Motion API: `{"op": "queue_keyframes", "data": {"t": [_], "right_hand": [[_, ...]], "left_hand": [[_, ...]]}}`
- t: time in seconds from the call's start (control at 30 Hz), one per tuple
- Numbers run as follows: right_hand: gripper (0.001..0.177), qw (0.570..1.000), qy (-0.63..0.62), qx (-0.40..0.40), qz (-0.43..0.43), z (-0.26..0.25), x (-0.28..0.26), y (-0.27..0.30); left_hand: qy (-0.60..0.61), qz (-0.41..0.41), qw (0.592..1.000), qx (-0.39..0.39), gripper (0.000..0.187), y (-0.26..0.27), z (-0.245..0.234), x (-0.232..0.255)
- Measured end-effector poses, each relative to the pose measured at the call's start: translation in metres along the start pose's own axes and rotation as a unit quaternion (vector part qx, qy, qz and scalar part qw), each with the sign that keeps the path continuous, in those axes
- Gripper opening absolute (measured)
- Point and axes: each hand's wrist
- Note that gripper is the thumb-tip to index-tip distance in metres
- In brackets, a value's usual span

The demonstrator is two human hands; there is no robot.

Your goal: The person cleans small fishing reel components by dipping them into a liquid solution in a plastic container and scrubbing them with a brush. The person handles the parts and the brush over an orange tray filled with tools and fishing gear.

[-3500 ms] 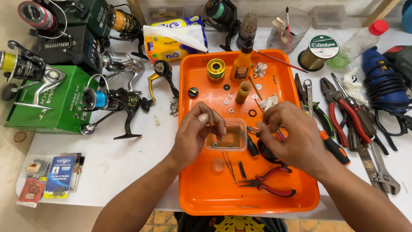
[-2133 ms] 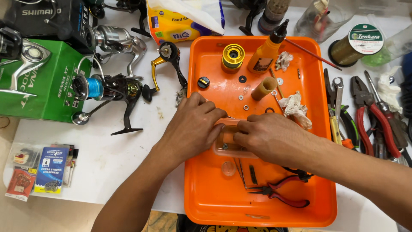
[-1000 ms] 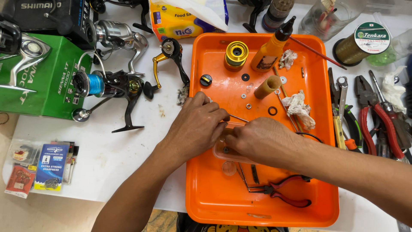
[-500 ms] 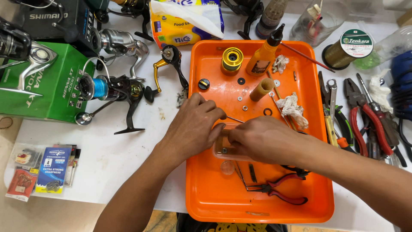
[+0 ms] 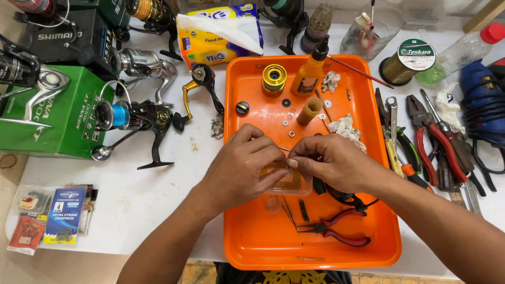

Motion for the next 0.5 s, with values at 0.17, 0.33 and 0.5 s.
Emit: {"op": "queue_keyframes", "data": {"t": [0.17, 0.33, 0.5], "right_hand": [[0.015, 1.000, 0.010, 0.016, 0.000, 0.000, -0.006, 0.003], [0.013, 0.999, 0.039, 0.030, 0.006, 0.004, -0.006, 0.003], [0.012, 0.991, 0.126, 0.042, 0.008, 0.005, 0.000, 0.001]], "left_hand": [[-0.049, 0.002, 0.999, 0.021, 0.006, -0.001, 0.000, 0.004], [-0.084, 0.008, 0.996, 0.028, 0.006, -0.001, 0.004, 0.004], [-0.091, 0.010, 0.996, 0.010, 0.014, 0.002, 0.011, 0.001]]}}
Point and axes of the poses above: each hand's wrist, its own y-axis away from the middle knuckle, its own z-axis out of the palm, x = y × z, and after that the axes turned 14 degrees about -x, right-handed
